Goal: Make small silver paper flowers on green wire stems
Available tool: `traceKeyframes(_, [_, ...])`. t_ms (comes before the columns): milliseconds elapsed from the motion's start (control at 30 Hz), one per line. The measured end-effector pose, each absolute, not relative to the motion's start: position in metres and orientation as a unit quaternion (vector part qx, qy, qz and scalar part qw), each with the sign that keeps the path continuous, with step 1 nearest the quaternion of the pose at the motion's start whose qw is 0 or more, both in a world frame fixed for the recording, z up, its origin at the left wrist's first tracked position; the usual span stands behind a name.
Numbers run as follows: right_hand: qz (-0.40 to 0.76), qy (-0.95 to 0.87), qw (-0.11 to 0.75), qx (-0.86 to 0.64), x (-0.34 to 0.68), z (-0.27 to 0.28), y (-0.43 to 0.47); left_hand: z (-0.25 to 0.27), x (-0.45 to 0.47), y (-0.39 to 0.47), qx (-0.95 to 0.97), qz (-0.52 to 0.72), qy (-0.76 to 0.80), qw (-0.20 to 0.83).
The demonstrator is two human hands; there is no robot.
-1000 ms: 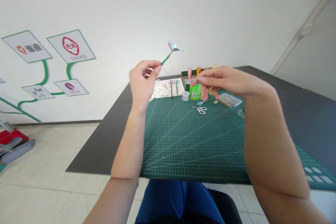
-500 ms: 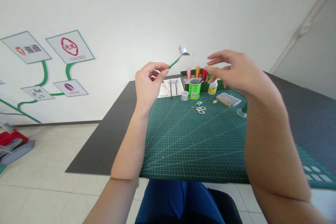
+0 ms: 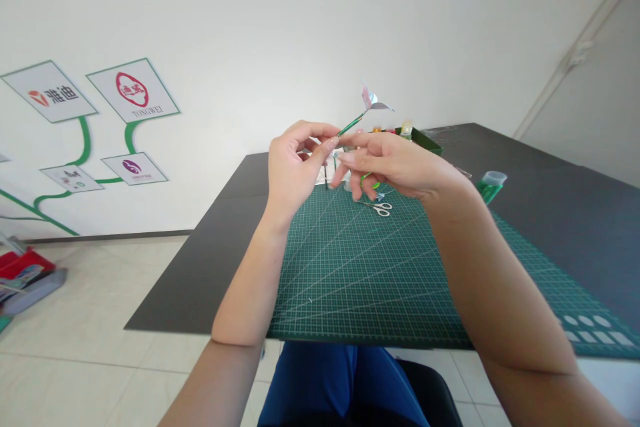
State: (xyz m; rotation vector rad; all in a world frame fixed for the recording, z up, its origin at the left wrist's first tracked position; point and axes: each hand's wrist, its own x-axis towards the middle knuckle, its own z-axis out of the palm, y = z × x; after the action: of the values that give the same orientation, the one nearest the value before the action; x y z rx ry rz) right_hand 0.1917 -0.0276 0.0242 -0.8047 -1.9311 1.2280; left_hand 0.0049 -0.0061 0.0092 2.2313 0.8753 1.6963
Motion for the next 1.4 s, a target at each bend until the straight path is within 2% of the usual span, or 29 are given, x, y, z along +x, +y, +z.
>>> traceKeyframes(200, [0.447, -0.743, 0.389, -0.311, 0.191, 0.025, -0.031, 0.010, 0.001, 0.000, 0.744, 0.590, 0.297, 0.099])
traceKeyframes(400, [0.372, -0.761, 0.403, -0.346, 0.191, 0.029, -0.040, 0.009, -0.003, 0.002, 0.743, 0.592, 0.302, 0.081])
traceKeyframes(600, [0.300, -0.784, 0.381, -0.388, 0.192, 0.035, -0.049, 0.006, -0.005, 0.007, 0.742, 0.591, 0.310, 0.067])
traceKeyframes(833, [0.295, -0.798, 0.352, -0.391, 0.188, 0.037, -0.058, 0.009, -0.004, 0.003, 0.742, 0.591, 0.305, 0.091])
traceKeyframes(1033, [0.237, -0.801, 0.350, -0.423, 0.185, 0.040, -0.059, 0.012, -0.006, -0.001, 0.741, 0.591, 0.300, 0.106])
traceKeyframes(1400, [0.225, -0.818, 0.334, -0.411, 0.186, 0.039, -0.060, 0.011, -0.009, 0.000, 0.749, 0.586, 0.296, 0.086])
